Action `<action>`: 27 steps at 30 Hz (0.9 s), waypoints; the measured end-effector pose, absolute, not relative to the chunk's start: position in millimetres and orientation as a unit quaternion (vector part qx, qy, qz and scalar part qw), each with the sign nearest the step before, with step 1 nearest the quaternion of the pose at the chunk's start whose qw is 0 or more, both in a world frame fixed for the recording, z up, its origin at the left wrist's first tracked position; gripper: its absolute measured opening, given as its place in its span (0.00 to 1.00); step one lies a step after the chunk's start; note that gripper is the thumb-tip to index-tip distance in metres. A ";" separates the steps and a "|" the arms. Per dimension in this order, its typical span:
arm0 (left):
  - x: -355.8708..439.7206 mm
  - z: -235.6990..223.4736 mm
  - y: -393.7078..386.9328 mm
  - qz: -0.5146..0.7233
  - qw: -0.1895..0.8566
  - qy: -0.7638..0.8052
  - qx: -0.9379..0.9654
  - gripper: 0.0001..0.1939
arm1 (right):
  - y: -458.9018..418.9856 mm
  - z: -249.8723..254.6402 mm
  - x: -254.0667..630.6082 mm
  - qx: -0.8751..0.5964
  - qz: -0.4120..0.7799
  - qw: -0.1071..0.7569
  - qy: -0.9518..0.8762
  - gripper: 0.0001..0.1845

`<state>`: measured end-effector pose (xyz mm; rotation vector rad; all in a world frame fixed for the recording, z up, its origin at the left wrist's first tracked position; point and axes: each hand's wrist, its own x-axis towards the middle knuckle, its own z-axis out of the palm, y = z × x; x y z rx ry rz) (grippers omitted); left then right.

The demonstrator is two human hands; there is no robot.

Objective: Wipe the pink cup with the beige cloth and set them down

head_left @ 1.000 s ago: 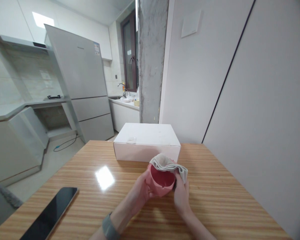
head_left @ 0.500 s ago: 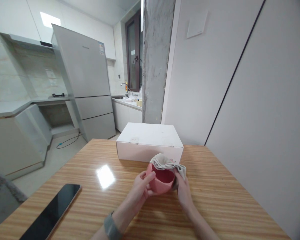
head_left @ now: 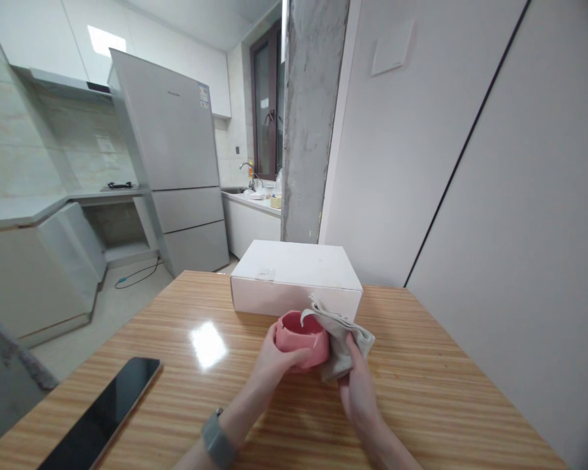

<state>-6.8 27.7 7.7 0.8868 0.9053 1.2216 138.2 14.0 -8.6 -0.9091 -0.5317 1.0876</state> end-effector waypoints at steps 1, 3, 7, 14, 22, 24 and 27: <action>-10.2 8.2 29.5 0.520 0.661 0.400 0.363 0.41 | 14.7 -1.9 139.4 -0.414 0.520 0.721 -0.197 0.23; -15.8 10.7 31.2 0.505 0.719 0.372 0.298 0.35 | 16.2 10.8 142.8 -0.418 0.532 0.722 -0.144 0.23; -17.5 19.7 25.6 0.457 0.829 0.246 0.208 0.40 | 17.3 25.5 147.1 -0.385 0.546 0.734 -0.125 0.20; 1.1 10.4 16.3 0.419 0.851 0.220 0.230 0.41 | 7.5 29.2 133.3 -0.293 0.666 0.655 -0.203 0.21; 4.1 4.1 16.9 0.535 0.743 0.263 0.305 0.31 | 8.1 15.8 131.7 -0.327 0.596 0.700 -0.218 0.23; 4.2 7.0 16.7 0.551 0.723 0.281 0.308 0.30 | 6.0 4.2 132.5 -0.355 0.551 0.718 -0.234 0.21; 5.1 10.2 16.6 0.578 0.691 0.301 0.313 0.31 | 4.2 -14.3 133.6 -0.409 0.480 0.728 -0.269 0.19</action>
